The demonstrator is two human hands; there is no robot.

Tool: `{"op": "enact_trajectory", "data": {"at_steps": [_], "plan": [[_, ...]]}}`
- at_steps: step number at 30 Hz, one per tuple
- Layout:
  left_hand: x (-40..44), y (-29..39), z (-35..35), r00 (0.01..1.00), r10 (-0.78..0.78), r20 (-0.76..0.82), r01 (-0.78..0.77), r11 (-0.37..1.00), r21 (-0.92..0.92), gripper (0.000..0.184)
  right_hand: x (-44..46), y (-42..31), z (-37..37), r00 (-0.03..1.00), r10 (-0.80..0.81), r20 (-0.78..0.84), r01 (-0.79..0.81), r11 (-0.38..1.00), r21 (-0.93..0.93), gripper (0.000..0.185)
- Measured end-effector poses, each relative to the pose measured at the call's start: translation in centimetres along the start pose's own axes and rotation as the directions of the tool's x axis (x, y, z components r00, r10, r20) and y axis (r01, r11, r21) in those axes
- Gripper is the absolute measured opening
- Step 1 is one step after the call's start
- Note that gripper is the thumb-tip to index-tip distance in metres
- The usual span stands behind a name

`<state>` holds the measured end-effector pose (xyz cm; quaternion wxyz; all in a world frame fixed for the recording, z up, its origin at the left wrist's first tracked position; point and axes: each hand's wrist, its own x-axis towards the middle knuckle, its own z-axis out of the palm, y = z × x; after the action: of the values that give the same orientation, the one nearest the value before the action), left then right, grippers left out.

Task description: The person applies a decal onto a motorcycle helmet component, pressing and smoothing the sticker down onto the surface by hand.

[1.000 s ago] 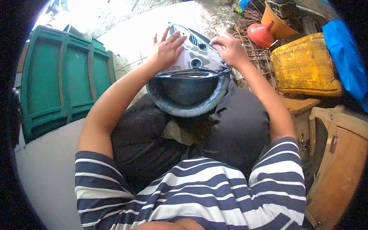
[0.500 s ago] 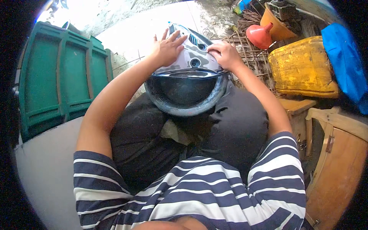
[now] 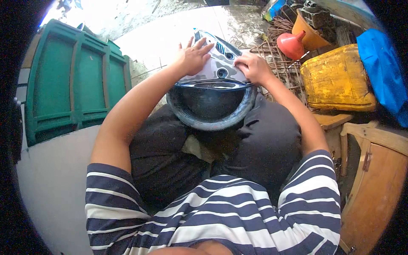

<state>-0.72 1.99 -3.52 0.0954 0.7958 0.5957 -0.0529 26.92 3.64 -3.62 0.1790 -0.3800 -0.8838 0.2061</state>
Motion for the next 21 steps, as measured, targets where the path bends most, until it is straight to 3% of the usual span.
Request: {"op": "enact_trajectory", "data": {"at_steps": [3, 8, 12, 16, 21], "plan": [[0.1, -0.1, 0.0, 1.000, 0.004, 0.002, -0.004, 0.999, -0.033, 0.055, 0.5, 0.3, 0.1, 0.995, 0.028, -0.091, -0.024, 0.999, 0.046, 0.012], [0.2, 0.0, -0.2, 1.000, 0.007, 0.012, -0.007, 1.000, -0.022, 0.056, -0.4, -0.5, -0.3, 1.000, -0.022, 0.014, 0.023, 0.998, -0.058, 0.013], [0.2, 0.0, 0.0, 0.999, -0.002, 0.032, 0.004, 0.999, -0.040, 0.056, 0.4, 0.3, 0.3, 0.995, -0.002, -0.100, -0.004, 0.998, -0.064, 0.014], [0.5, -0.3, 0.6, 1.000, -0.003, 0.027, 0.005, 0.994, -0.107, 0.056, -0.1, -0.8, -0.1, 0.995, -0.094, 0.023, 0.094, 0.995, -0.028, 0.013], [0.7, -0.2, 0.6, 0.999, -0.004, 0.041, 0.008, 0.996, -0.088, 0.057, 0.4, 0.4, 0.9, 0.993, 0.045, -0.105, -0.046, 0.999, -0.004, 0.013]]}}
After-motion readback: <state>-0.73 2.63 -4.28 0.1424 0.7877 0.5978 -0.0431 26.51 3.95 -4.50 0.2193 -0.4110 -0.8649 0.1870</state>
